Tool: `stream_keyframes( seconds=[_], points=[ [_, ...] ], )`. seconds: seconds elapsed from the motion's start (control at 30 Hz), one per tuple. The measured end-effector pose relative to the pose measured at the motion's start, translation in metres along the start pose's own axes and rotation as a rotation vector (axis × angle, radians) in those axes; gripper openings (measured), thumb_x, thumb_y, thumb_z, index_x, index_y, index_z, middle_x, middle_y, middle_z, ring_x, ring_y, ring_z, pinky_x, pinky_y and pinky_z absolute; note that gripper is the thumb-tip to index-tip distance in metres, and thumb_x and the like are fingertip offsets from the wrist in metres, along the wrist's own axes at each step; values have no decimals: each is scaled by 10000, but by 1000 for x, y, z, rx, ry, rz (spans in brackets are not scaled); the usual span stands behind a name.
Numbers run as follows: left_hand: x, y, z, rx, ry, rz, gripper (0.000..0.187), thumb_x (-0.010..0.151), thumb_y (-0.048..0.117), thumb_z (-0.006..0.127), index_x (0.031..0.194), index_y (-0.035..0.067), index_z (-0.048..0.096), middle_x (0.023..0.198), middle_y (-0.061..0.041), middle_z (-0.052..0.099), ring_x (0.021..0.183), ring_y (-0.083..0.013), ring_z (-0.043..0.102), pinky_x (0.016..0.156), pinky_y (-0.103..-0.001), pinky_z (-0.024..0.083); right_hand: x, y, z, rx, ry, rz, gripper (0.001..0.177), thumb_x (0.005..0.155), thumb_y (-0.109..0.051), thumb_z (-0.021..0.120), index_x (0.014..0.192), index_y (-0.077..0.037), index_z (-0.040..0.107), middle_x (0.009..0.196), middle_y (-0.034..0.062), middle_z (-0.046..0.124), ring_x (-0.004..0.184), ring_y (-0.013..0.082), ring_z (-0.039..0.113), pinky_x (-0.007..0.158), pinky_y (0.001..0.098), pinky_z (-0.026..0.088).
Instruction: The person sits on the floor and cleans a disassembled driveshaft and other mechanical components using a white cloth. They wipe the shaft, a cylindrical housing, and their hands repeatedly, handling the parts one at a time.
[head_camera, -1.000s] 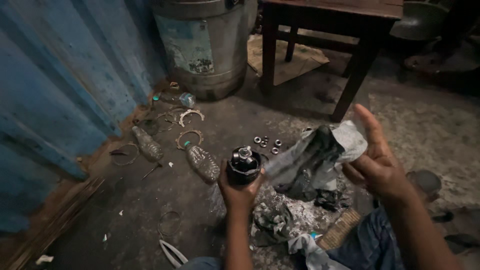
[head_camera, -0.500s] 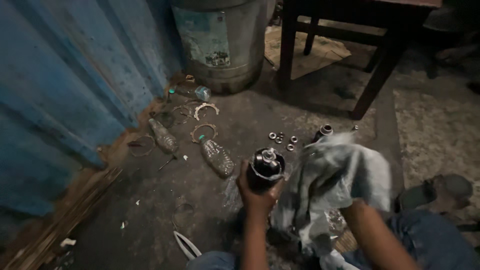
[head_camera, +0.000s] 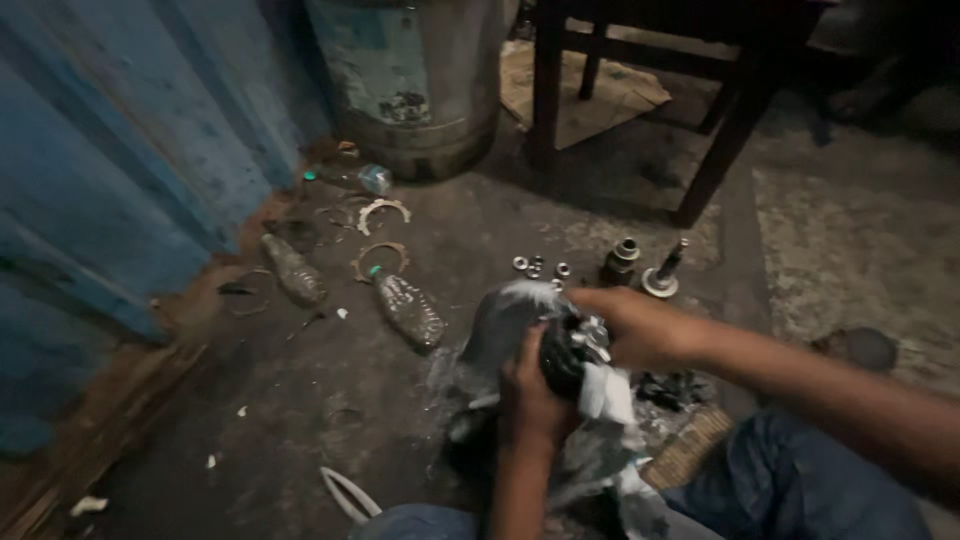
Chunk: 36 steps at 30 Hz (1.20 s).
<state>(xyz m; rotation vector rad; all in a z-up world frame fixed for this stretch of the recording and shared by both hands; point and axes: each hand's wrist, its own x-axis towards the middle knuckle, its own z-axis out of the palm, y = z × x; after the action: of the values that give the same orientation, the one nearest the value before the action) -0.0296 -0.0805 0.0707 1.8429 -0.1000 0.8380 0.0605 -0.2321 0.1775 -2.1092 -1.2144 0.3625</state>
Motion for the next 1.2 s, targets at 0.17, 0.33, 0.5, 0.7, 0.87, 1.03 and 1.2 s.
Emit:
stream_keyframes(
  seconds=[0.17, 0.33, 0.5, 0.7, 0.87, 1.03, 1.2],
  points=[
    [16, 24, -10, -51, -187, -73, 463, 662, 154, 856, 1074, 78, 660, 924, -150, 769, 882, -348, 769, 735, -425, 599, 0, -17, -11, -462, -119, 300, 584, 736, -79, 775, 1297, -64, 614, 1086, 202, 734, 1039, 340, 717, 906, 430, 561],
    [27, 17, -22, -48, -265, -53, 468, 704, 104, 793, 1154, 78, 668, 984, -140, 773, 931, -331, 773, 783, -420, 603, -11, -18, 2, -265, -20, 342, 710, 742, 24, 621, 1431, -22, 457, 1239, 241, 637, 1149, 341, 649, 951, 415, 549],
    [24, 9, -16, 133, -205, 50, 599, 538, 92, 815, 1117, 67, 666, 999, -187, 744, 925, -387, 718, 796, -458, 575, -34, 12, 12, 33, -25, 197, 676, 832, 6, 614, 1466, -37, 387, 1397, 210, 557, 1352, 317, 514, 1106, 430, 418],
    [26, 25, -22, 97, -238, -34, 532, 640, 163, 850, 1130, 67, 666, 1009, -165, 754, 925, -365, 738, 789, -436, 587, -28, 14, 10, -195, -61, 263, 667, 814, -10, 645, 1431, -47, 395, 1263, 221, 580, 1160, 340, 581, 941, 444, 495],
    [36, 41, -37, -38, -366, -7, 545, 610, 190, 883, 1097, 51, 683, 957, -160, 756, 906, -332, 756, 769, -410, 584, -24, 0, -11, -425, -149, 223, 573, 817, -49, 652, 1372, -63, 508, 827, 188, 695, 717, 350, 729, 668, 468, 562],
    [38, 39, -38, -160, -661, -255, 587, 536, 168, 871, 1090, 61, 707, 953, -95, 784, 880, -234, 781, 811, -369, 605, -24, 12, -28, -687, 15, -469, 349, 802, -147, 750, 1052, -63, 521, 913, 187, 723, 727, 325, 737, 607, 435, 601],
    [15, -6, -15, -562, -755, -229, 858, 442, 139, 923, 1239, 55, 618, 1141, -28, 709, 1065, -168, 667, 967, -376, 554, -6, 7, -44, -631, 59, -846, 286, 969, -51, 679, 1208, -10, 526, 990, 170, 754, 685, 245, 729, 599, 350, 614]
  ],
)
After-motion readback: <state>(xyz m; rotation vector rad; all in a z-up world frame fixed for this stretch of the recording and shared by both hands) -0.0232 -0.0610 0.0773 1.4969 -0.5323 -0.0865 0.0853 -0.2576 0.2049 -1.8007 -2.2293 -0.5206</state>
